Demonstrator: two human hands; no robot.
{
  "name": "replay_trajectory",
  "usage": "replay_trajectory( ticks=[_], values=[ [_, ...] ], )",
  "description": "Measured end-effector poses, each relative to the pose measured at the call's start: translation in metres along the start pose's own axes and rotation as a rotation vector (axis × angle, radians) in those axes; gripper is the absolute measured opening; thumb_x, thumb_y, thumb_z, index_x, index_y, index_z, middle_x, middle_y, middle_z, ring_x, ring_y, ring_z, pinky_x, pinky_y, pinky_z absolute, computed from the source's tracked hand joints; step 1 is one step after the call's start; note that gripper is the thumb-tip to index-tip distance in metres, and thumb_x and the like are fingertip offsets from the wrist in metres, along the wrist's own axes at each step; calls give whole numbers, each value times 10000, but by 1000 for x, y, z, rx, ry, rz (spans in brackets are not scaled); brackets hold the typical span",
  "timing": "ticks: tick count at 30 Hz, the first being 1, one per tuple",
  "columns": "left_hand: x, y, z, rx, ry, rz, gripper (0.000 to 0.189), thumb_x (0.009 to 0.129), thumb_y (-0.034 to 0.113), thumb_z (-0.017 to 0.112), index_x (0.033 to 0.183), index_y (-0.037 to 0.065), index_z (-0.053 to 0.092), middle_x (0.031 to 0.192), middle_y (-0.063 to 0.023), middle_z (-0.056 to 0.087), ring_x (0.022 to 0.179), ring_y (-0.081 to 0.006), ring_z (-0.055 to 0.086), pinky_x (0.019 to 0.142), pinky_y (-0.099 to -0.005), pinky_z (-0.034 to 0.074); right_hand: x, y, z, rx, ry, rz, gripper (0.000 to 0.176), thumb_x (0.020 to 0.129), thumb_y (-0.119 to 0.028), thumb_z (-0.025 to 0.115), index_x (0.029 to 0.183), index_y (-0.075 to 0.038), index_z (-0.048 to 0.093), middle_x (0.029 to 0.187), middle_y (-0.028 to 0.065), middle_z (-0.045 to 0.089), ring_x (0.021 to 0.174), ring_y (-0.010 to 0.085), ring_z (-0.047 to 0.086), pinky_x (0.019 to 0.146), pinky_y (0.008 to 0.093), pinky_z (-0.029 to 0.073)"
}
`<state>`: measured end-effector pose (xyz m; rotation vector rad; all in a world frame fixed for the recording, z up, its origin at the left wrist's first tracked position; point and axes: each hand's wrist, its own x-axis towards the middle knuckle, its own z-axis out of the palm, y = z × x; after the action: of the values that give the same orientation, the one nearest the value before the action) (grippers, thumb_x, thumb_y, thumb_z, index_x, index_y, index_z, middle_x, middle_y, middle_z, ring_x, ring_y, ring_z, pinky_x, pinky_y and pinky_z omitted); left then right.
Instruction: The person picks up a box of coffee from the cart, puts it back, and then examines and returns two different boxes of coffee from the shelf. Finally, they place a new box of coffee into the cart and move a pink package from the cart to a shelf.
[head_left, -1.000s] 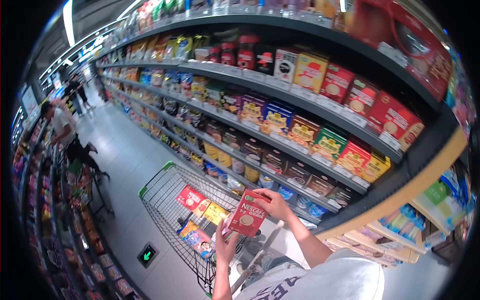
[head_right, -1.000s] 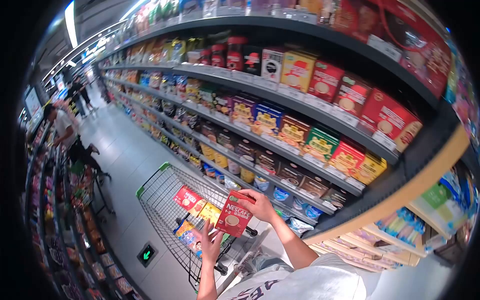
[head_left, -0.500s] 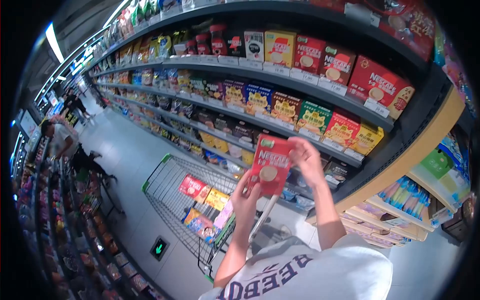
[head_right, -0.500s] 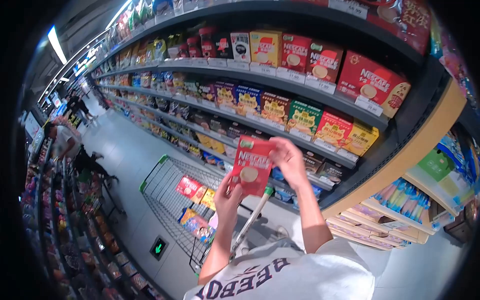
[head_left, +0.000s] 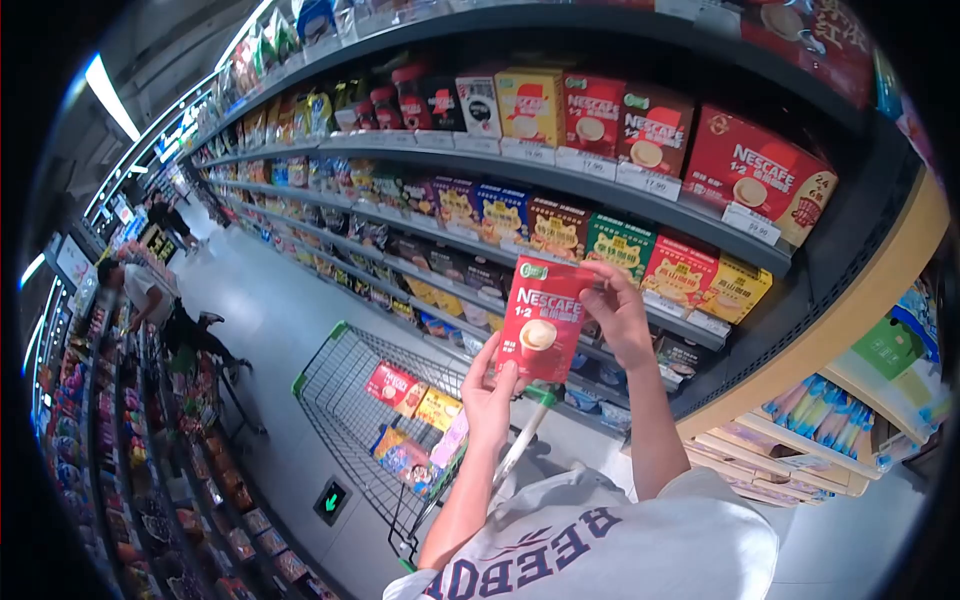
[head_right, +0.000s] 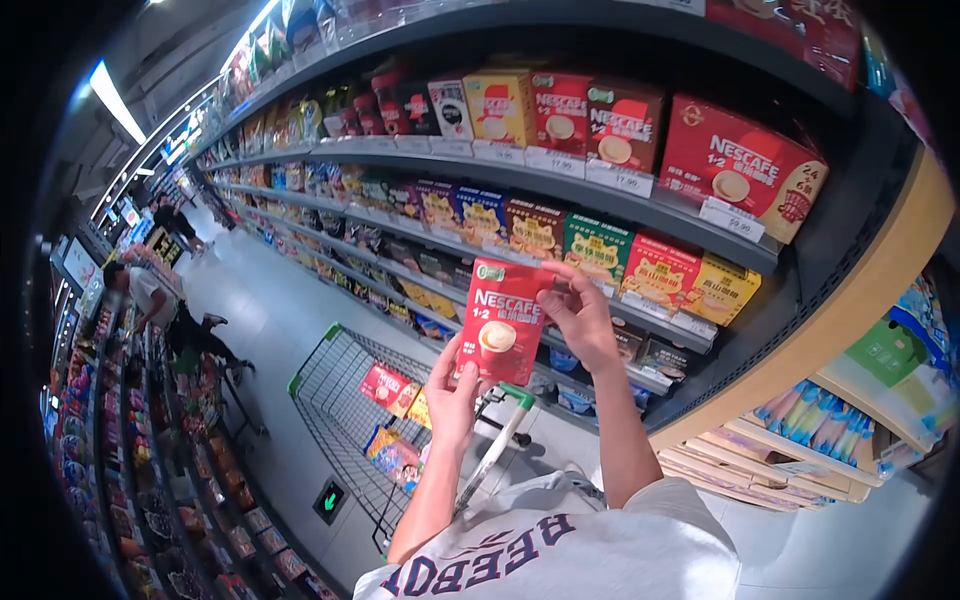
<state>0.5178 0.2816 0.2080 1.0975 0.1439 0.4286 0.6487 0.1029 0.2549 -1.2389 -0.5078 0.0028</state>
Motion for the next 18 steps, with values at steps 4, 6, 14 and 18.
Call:
replay_trajectory(
  ticks=[4, 6, 14, 18],
  values=[
    [13, -3, 4, 20, -23, 44, 534, 1023, 25, 636, 1528, 12, 463, 1402, -147, 618, 1134, -234, 709, 935, -398, 644, 10, -6, -6, -130, 15, -5, 519, 932, -180, 815, 1393, -97, 592, 1201, 79, 684, 1076, 155, 677, 894, 315, 581],
    [18, -1, 10, 2, -25, 48, 535, 1015, 18, 650, 1517, -15, 467, 1402, -162, 612, 1133, -236, 704, 939, -396, 643, 14, -11, -8, -192, 13, -39, 538, 910, -168, 834, 1385, -99, 591, 1211, 84, 680, 1084, 170, 679, 924, 327, 572],
    [80, 19, 33, 384, -49, 360, 404, 972, 7, 687, 1371, -23, 637, 1291, -112, 654, 1066, -165, 685, 897, -286, 563, 51, -47, -19, -203, -42, -152, 451, 871, 4, 799, 1271, -60, 600, 1234, 84, 638, 1125, 180, 667, 917, 321, 601],
    [134, 58, 73, 586, -67, 577, 334, 940, 58, 745, 1266, -8, 715, 1205, -133, 708, 1049, -179, 683, 923, -316, 543, 82, -99, -6, -399, 39, -327, 361, 858, 65, 761, 1176, -11, 609, 1214, 73, 601, 1097, 181, 660, 876, 321, 635]
  ],
)
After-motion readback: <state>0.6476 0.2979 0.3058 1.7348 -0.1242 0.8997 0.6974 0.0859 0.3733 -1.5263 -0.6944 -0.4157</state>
